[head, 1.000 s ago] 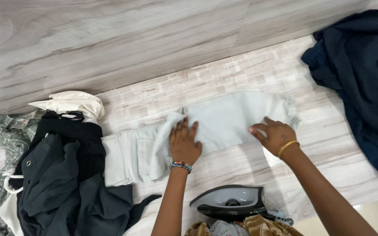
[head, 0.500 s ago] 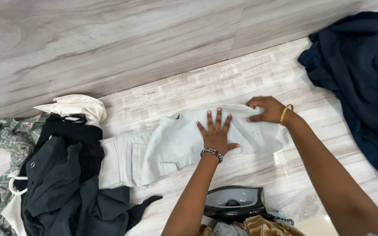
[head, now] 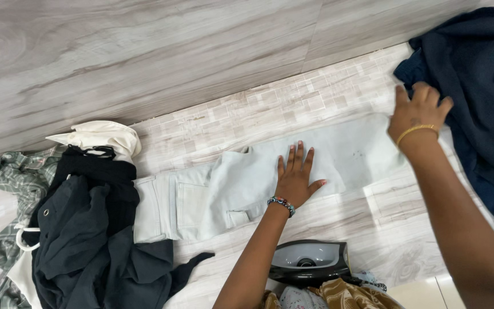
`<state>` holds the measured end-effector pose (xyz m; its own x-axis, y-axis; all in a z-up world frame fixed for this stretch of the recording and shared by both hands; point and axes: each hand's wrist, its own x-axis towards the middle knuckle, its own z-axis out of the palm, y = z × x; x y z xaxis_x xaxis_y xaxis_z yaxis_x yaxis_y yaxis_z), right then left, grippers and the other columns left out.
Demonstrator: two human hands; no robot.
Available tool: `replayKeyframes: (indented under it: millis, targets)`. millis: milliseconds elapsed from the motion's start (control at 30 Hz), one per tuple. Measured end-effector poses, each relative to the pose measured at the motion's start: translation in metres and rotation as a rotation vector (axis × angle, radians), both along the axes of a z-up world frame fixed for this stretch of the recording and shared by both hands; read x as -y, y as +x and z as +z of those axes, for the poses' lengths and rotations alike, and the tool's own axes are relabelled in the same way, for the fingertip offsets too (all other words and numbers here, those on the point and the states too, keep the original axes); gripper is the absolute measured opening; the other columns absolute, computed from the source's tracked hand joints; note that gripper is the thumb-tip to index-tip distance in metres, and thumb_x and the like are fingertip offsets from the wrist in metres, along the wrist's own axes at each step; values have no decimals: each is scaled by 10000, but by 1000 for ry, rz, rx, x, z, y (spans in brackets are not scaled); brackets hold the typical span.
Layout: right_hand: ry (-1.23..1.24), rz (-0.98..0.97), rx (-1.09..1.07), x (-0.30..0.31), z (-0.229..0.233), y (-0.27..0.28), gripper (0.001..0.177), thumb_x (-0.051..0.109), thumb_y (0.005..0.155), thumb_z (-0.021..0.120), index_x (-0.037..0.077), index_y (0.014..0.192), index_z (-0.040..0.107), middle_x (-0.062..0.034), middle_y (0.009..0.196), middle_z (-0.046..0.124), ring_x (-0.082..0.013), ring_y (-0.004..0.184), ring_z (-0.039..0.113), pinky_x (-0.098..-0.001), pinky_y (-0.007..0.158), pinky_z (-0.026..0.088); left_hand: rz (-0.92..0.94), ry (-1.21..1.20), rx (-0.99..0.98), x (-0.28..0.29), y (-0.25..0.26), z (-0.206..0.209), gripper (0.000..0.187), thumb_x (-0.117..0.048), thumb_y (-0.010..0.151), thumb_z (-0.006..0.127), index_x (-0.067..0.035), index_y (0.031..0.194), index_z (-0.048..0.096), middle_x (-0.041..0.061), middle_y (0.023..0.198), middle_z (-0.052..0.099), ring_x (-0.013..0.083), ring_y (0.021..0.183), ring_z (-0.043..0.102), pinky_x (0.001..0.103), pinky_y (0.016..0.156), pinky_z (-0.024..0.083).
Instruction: The person irons a pair of white pants on a tiled floor, smoothing the fabric and using an iron to remove wrinkles. After finishing the pants, the person picks up a dark blue shirt and begins ironing it in the same manner.
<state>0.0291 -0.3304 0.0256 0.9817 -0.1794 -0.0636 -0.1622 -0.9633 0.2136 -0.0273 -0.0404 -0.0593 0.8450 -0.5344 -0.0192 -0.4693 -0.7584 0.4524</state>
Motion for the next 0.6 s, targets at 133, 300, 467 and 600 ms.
replayKeyframes:
  millis: [133, 300, 467, 600]
  targets:
    - [195, 66, -447, -66, -43, -38, 961, 803, 782, 577, 520, 1566, 99, -53, 1697, -31, -340, 1546, 24, -661, 1154, 120, 23, -52, -29, -7, -14, 23, 827, -479, 951, 615, -63, 1591, 297, 196, 1694, 136, 379, 1569, 99, 573, 1240, 101]
    - [116, -52, -535, -6, -51, -50, 1033, 765, 711, 650, 578, 1562, 96, 50, 1721, -28, -247, 1586, 24, -694, 1190, 73, -132, -188, -179, -43, -46, 61, 501, -340, 958, 640, -50, 1364, 586, 165, 1587, 430, 336, 1522, 323, 463, 1157, 346]
    - [-64, -102, -323, -34, -59, -41, 602, 558, 908, 648, 417, 1447, 421, -86, 1731, 174, -320, 1585, 174, -707, 1146, 181, 129, -131, -122, -82, -54, 73, 419, -53, 940, 566, -154, 1327, 689, 14, 1384, 674, 213, 1334, 579, 385, 1141, 458]
    - [364, 79, -588, -128, -44, -59, 934, 712, 812, 655, 539, 1558, 121, 54, 1716, -7, -261, 1569, 44, -679, 1188, 193, 242, 221, 2, -108, -41, 74, 705, -230, 825, 729, -199, 1487, 488, 44, 1542, 429, 229, 1422, 384, 638, 1099, 288]
